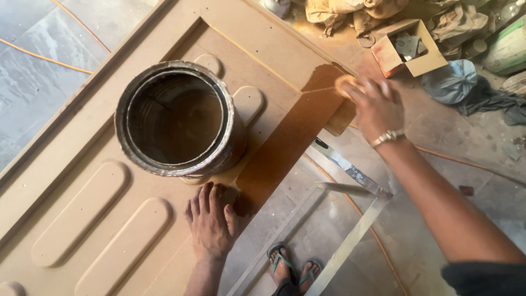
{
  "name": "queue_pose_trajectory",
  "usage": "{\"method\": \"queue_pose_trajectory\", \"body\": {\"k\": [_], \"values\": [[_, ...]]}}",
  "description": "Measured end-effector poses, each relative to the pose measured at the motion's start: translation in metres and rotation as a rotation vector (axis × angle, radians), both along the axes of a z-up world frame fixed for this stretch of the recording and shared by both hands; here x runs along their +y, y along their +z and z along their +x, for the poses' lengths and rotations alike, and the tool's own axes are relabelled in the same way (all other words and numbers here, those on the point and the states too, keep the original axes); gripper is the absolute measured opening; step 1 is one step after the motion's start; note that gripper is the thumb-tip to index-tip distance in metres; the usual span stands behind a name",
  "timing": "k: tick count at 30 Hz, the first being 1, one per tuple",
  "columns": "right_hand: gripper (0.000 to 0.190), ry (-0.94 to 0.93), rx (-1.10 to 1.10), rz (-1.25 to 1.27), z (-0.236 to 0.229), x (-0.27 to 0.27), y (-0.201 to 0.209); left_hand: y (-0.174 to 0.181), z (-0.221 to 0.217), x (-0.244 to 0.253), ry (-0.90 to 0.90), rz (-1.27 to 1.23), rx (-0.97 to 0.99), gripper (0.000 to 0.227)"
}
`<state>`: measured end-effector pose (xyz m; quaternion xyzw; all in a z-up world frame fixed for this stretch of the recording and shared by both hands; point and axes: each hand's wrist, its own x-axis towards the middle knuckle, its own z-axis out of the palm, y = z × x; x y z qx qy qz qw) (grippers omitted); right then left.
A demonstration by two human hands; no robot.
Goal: The person applies a brown wood stain to a wooden door using a cloth. They repeatedly dip the cloth into a paint can and wipe the stain onto the door's frame and panels, covering the surface progressively.
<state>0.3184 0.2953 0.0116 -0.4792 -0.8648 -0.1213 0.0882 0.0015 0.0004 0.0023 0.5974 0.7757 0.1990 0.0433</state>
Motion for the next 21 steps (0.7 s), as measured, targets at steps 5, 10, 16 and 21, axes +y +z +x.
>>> {"method": "queue_pose_trajectory", "body": {"k": [5, 10, 16, 21], "values": [[0.054, -0.120, 0.090, -0.097, 0.006, -0.005, 0.020, -0.002, -0.001, 0.002, 0.002, -0.009, 0.016, 0.055], [0.057, 0.044, 0.075, -0.191, -0.030, 0.021, 0.010, 0.001, 0.001, 0.001, 0.010, -0.028, 0.005, 0.054], [0.055, 0.255, 0.440, -0.108, -0.076, -0.083, -0.013, 0.004, 0.001, 0.003, -0.003, 0.026, -0.027, 0.054], [0.030, 0.365, 0.344, -0.304, -0.149, -0.233, -0.003, 0.005, -0.001, 0.005, 0.038, 0.123, -0.074, 0.054]]}}
